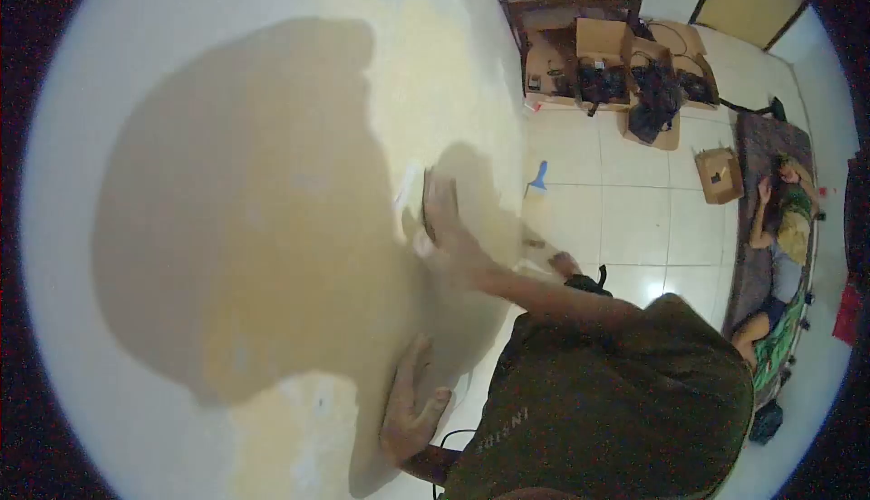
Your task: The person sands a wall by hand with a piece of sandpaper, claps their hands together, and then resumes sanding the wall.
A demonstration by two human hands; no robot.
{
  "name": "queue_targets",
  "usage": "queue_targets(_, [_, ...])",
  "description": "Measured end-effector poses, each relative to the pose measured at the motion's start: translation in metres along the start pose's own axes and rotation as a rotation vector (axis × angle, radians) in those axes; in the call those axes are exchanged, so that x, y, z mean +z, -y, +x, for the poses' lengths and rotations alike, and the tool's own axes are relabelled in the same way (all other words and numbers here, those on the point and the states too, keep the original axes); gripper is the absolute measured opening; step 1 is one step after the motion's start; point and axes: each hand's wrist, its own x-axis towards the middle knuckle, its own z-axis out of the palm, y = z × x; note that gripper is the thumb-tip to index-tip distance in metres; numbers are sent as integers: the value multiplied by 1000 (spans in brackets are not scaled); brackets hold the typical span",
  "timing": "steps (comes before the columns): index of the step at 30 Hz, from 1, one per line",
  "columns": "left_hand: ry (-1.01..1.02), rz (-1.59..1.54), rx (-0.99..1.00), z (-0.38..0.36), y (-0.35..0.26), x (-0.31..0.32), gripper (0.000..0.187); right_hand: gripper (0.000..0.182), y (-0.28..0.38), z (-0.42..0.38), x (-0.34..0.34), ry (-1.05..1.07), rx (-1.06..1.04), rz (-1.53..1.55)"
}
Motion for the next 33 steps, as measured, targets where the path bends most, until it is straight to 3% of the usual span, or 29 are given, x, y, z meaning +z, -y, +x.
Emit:
queue_targets(5, [74,156,-11,-1,-10,-7,52,84,-8,46,-8,-257,36,109])
queue_targets(7, [158,275,39,-3,-8,-13,46,83,17,-11,-9,-11,72,104])
queue_targets(9, [191,319,46,-4,-10,-14,47,85,22,-17,-9,39,60,91])
queue_targets(14, [102,264,-32,-20,-14,2,47,92,1,30,-7,-164,39,26])
queue_targets(18, [58,275,-35,-33,-9,8,47,98,18,-51,15,29,-9,11])
queue_targets(20, [51,296,-42,-37,-6,9,47,95,35,-53,2,-68,-94,118])
queue_targets(21, [47,307,-42,-43,-2,11,47,94,36,-36,-2,-136,-35,175])
queue_targets(25, [36,399,-53,-48,4,10,48,96,28,-48,11,-153,-153,-24])
queue_targets(27, [17,450,-71,-50,9,13,48,98,17,-93,34,-47,-279,-223])
queue_targets(31, [-115,461,-127,-53,31,27,47,102,33,-70,21,-180,-202,-78])
queue_targets(33, [-83,384,-20,-53,45,22,46,103,46,-63,16,-199,-203,-17])
